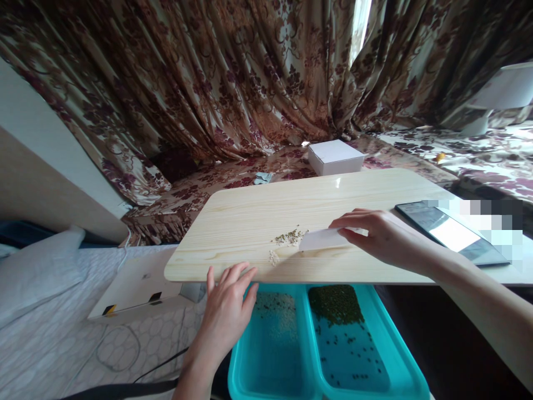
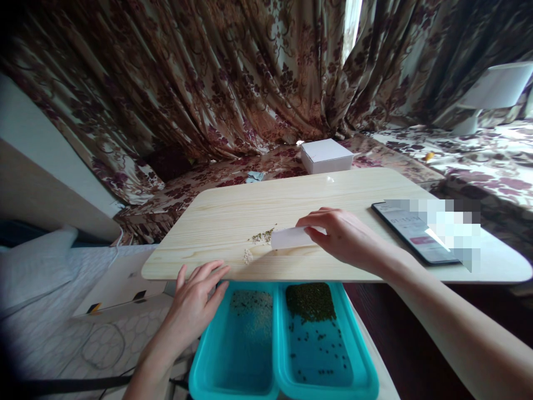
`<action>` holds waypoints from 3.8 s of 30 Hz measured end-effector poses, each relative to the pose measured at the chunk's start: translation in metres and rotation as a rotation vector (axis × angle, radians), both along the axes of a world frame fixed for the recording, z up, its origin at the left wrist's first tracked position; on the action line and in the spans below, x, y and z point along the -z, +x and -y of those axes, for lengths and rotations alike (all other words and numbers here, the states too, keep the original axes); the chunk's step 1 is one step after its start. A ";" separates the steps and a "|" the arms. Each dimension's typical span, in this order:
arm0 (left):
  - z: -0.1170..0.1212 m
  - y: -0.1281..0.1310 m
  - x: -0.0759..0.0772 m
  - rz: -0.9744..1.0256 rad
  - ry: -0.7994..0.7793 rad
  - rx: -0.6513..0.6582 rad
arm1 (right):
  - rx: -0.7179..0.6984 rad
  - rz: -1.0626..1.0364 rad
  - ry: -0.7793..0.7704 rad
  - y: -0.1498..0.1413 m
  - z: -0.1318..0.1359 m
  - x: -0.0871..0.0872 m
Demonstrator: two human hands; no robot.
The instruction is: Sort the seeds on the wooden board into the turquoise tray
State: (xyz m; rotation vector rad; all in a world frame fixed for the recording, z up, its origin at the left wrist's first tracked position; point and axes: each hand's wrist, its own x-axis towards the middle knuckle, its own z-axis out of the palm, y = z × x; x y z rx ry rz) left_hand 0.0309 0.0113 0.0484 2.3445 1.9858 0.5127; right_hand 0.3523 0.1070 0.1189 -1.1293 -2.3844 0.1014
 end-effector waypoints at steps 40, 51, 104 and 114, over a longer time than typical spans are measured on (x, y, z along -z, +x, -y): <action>0.007 -0.015 -0.010 0.093 -0.052 -0.093 | -0.071 0.110 0.143 -0.084 0.049 0.004; 0.007 -0.016 -0.009 0.056 -0.066 -0.091 | -0.218 0.066 0.105 -0.080 0.079 -0.006; 0.006 -0.015 -0.008 0.077 -0.043 -0.101 | 0.032 0.188 0.231 -0.100 0.028 0.002; 0.006 -0.016 -0.011 0.071 -0.081 -0.097 | -0.100 0.124 0.186 -0.097 0.049 0.001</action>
